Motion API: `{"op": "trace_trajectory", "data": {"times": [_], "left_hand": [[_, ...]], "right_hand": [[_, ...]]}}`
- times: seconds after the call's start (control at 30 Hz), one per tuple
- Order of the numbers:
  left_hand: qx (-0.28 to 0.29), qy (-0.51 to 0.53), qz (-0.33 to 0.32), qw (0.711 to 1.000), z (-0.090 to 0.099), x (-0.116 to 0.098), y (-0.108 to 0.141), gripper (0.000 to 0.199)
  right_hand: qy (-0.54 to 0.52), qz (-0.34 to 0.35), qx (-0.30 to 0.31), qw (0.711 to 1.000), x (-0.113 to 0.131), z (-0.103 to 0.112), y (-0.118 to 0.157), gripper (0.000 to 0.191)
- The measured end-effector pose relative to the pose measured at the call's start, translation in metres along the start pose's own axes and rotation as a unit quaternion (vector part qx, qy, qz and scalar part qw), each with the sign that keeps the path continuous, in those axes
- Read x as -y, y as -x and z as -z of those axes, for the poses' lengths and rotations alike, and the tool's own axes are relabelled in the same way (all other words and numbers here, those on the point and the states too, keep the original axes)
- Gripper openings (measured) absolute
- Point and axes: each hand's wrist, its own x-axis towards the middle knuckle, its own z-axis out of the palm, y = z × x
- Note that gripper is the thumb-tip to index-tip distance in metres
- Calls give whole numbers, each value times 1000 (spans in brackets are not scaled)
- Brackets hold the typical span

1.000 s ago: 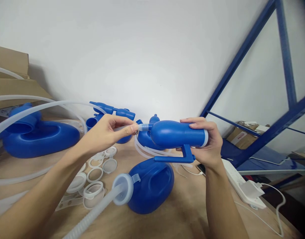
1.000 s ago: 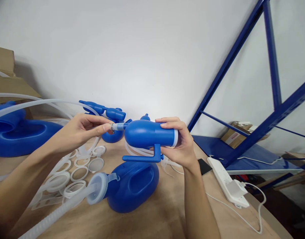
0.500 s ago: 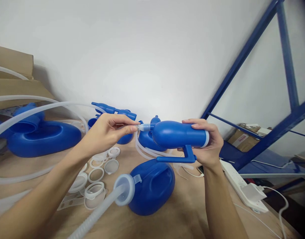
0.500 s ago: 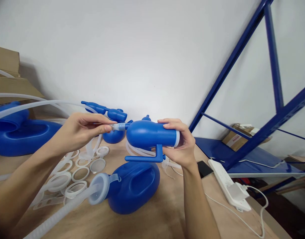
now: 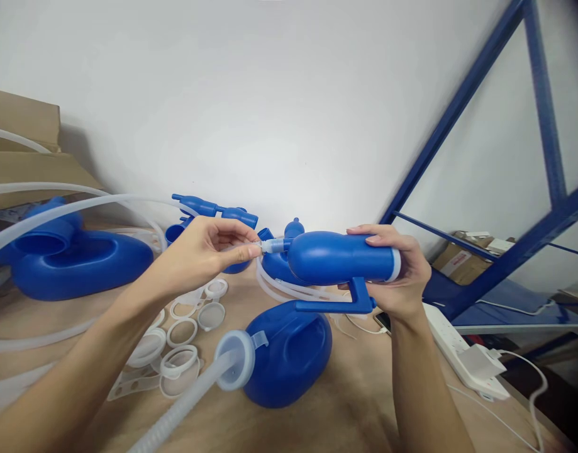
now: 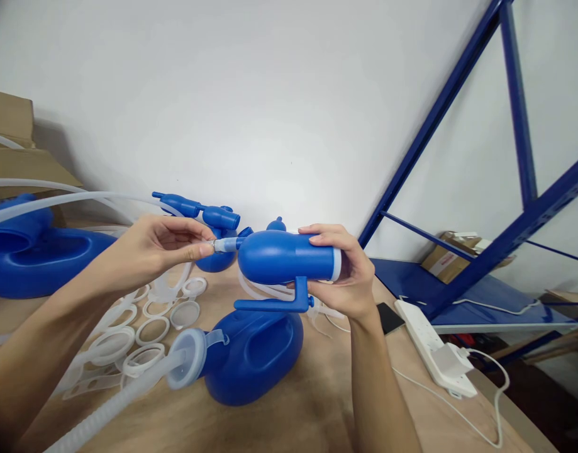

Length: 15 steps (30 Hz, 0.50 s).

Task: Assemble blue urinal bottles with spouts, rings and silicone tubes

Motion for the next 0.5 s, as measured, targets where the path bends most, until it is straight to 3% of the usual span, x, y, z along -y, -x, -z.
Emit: {"op": "trace_trajectory", "data": {"times": [0.1, 0.33, 0.5], "left_hand": [[8, -30, -19, 999, 1, 1, 1, 24], [-69, -78, -96, 990, -7, -5, 3, 18], [-75, -145, -218, 962, -7, -4, 3, 19]], "right_hand": [[-5, 12, 14, 1000, 4, -1, -1, 61], [15, 1, -20, 1000, 2, -1, -2, 57], [-23, -20, -29, 999, -6, -1, 0, 62]]}}
